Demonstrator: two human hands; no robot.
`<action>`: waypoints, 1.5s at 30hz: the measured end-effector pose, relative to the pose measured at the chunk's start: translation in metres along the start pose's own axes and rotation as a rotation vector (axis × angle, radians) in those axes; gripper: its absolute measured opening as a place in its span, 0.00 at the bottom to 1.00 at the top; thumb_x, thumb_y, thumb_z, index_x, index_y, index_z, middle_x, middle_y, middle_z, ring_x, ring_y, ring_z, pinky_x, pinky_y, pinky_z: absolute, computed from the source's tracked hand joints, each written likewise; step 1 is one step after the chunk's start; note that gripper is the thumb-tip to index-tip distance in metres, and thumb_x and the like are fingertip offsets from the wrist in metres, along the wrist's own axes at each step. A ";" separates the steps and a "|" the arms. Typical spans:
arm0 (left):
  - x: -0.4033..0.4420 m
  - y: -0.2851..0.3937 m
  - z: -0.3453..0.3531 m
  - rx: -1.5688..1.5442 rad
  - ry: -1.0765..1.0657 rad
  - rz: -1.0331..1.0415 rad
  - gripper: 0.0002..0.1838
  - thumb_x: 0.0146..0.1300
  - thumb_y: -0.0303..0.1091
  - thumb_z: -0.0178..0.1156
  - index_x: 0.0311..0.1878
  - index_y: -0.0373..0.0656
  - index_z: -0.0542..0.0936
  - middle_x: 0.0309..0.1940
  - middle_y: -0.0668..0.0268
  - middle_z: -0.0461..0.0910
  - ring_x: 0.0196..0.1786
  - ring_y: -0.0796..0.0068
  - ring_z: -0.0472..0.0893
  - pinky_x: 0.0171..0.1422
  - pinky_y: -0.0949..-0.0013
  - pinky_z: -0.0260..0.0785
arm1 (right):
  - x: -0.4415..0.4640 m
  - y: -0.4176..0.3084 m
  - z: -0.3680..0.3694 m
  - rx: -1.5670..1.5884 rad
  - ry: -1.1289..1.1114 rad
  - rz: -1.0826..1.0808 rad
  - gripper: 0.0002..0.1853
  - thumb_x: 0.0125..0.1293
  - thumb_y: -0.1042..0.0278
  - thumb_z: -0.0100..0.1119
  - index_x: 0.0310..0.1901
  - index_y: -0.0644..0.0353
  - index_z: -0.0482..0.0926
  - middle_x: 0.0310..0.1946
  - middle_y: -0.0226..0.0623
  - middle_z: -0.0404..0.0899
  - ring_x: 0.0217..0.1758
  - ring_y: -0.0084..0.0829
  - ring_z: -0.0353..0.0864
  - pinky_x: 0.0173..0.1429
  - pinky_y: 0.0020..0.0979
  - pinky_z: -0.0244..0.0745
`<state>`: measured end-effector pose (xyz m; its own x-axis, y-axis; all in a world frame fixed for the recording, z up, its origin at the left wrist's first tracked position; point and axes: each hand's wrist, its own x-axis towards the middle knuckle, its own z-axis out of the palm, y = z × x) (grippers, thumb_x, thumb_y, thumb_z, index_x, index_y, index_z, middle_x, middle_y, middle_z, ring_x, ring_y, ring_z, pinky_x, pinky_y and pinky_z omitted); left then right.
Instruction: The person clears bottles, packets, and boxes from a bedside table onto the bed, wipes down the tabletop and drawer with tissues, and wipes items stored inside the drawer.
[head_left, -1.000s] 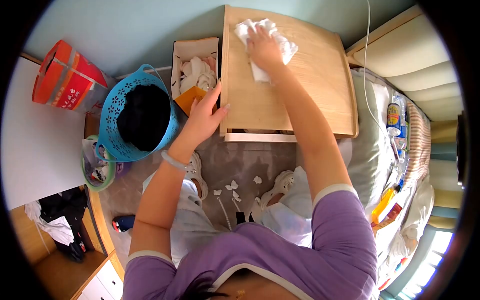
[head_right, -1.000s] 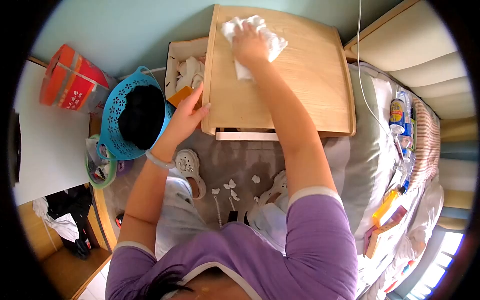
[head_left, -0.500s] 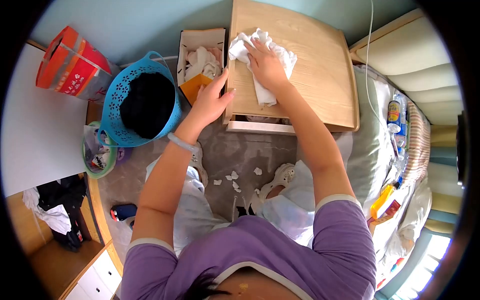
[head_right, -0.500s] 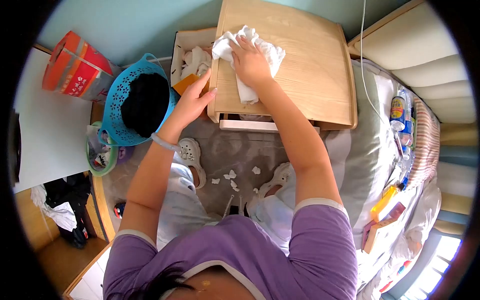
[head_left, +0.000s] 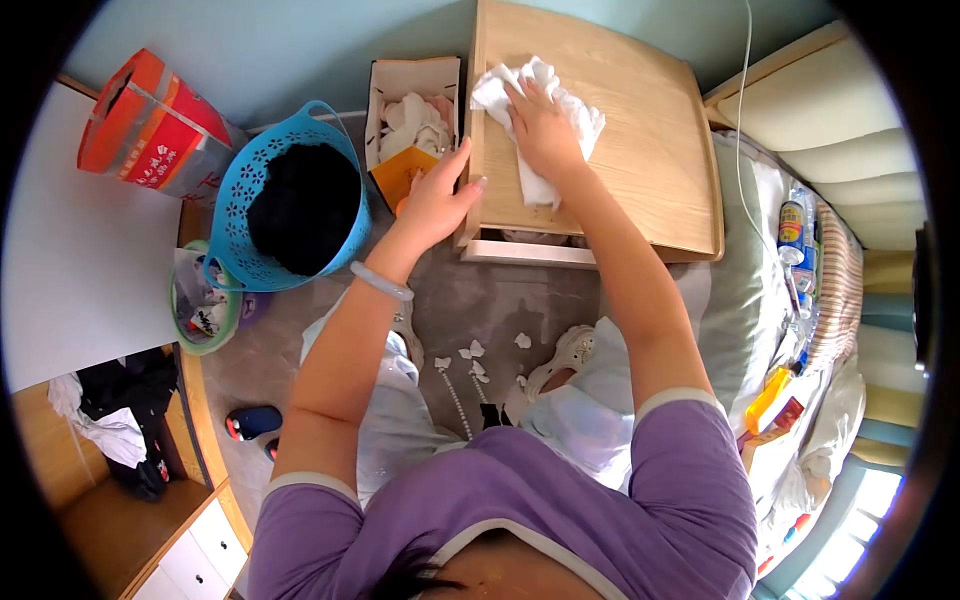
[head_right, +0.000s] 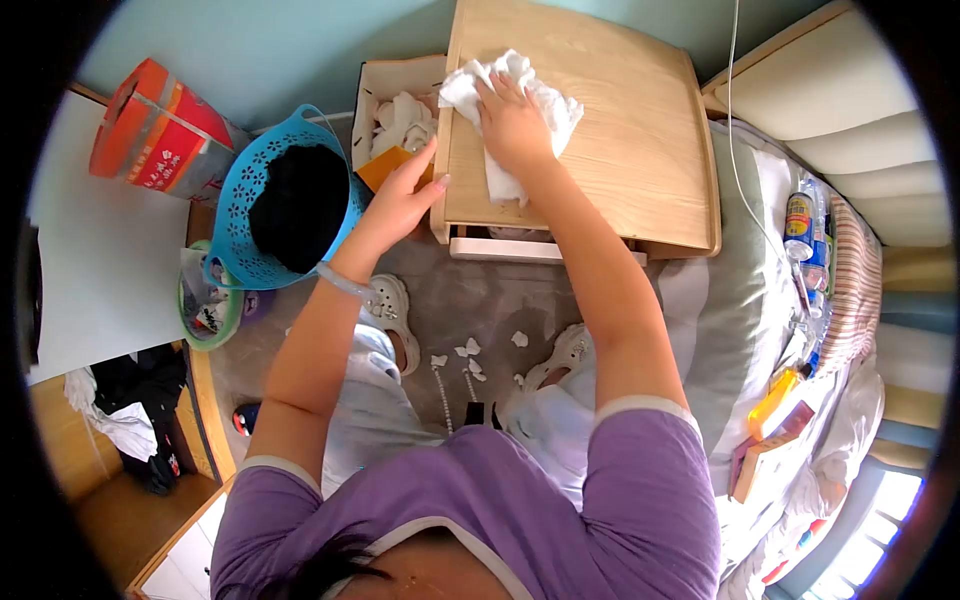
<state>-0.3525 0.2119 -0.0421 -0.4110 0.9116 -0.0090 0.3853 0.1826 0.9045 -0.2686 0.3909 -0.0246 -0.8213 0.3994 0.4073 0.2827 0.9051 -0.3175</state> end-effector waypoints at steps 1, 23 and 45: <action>0.000 -0.004 0.003 0.010 0.006 -0.002 0.33 0.61 0.45 0.50 0.66 0.42 0.54 0.63 0.54 0.59 0.67 0.60 0.56 0.67 0.45 0.37 | -0.009 -0.005 -0.003 -0.021 0.003 0.006 0.17 0.64 0.66 0.43 0.53 0.59 0.70 0.56 0.44 0.67 0.62 0.42 0.62 0.64 0.44 0.54; -0.001 0.011 -0.002 0.175 0.000 -0.034 0.33 0.59 0.41 0.51 0.66 0.43 0.53 0.64 0.55 0.58 0.69 0.60 0.52 0.68 0.45 0.35 | 0.114 0.071 0.034 -0.273 0.077 0.280 0.24 0.65 0.50 0.33 0.59 0.49 0.65 0.58 0.41 0.65 0.63 0.42 0.59 0.65 0.44 0.50; -0.007 0.045 -0.010 -0.357 0.039 -0.147 0.39 0.63 0.61 0.38 0.61 0.30 0.61 0.63 0.55 0.60 0.67 0.68 0.57 0.68 0.72 0.45 | -0.172 -0.076 -0.085 0.244 -0.006 0.127 0.26 0.50 0.81 0.50 0.55 0.57 0.70 0.55 0.42 0.69 0.60 0.42 0.66 0.63 0.40 0.61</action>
<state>-0.3405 0.2103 0.0030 -0.4738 0.8696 -0.1392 0.0113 0.1641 0.9864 -0.1072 0.2655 0.0023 -0.7900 0.5060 0.3463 0.2563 0.7856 -0.5631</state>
